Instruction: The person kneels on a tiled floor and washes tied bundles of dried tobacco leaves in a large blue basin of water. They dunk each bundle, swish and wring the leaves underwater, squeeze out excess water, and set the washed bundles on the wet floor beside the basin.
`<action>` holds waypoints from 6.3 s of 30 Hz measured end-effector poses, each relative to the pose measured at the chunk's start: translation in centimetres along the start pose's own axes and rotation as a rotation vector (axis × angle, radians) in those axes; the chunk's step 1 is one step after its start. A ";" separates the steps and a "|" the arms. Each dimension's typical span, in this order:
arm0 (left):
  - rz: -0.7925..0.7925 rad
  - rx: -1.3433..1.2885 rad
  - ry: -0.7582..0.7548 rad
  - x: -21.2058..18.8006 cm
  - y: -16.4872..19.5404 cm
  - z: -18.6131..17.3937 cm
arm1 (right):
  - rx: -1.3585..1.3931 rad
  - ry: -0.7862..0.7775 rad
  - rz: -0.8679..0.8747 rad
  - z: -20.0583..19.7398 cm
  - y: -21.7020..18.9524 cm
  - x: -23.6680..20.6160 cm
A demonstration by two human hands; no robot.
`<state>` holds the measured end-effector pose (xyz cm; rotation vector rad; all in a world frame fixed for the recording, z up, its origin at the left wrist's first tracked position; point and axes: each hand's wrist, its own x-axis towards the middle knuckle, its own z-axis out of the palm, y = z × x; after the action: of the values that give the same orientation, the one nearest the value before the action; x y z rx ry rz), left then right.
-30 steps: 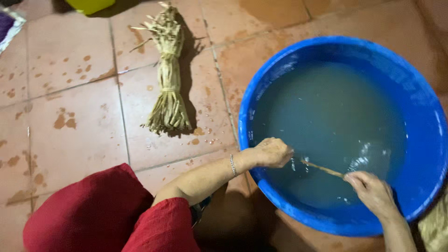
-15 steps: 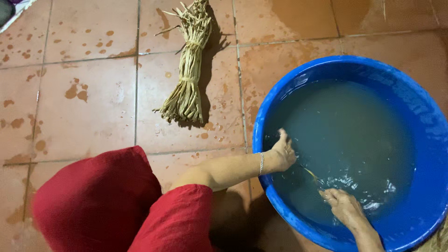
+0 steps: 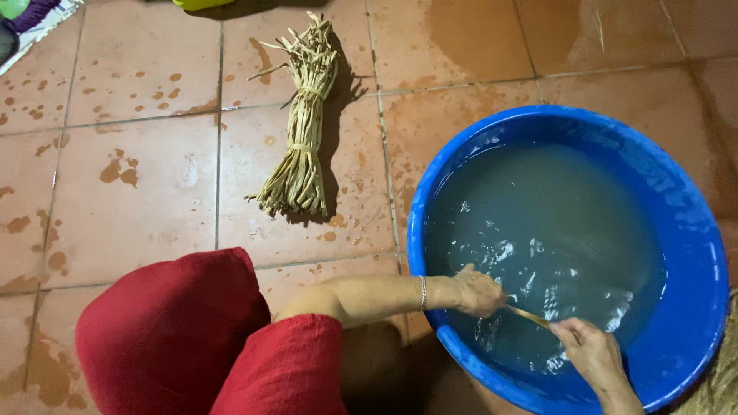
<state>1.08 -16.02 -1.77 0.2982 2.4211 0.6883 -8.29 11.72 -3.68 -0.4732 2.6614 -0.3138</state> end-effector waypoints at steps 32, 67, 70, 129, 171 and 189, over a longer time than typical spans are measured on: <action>-0.415 -1.414 1.039 -21.4 -34.4 -8.1 | -0.328 0.213 -0.268 -9.4 -15.5 -5.1; 0.416 -1.430 0.253 -19.8 -11.7 -11.3 | 0.771 0.165 -0.462 -6.5 -32.7 -8.3; 0.407 -1.419 0.464 -20.1 -11.6 -12.1 | 0.699 0.245 -0.470 -5.7 -33.1 -8.3; 0.086 -0.170 0.136 -3.4 -1.2 2.9 | 0.114 0.342 -0.061 -2.5 -2.2 -9.6; 0.109 -0.665 0.629 -5.2 -10.8 -5.5 | 0.309 0.738 -0.133 -6.5 3.1 -10.6; 0.199 -1.112 0.662 -12.2 -7.8 -9.6 | 0.210 -0.062 0.993 -4.0 18.7 -11.6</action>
<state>4.56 -30.88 6.53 -0.1920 2.1204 2.3363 -5.32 33.81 -1.31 0.8671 2.4084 -0.2424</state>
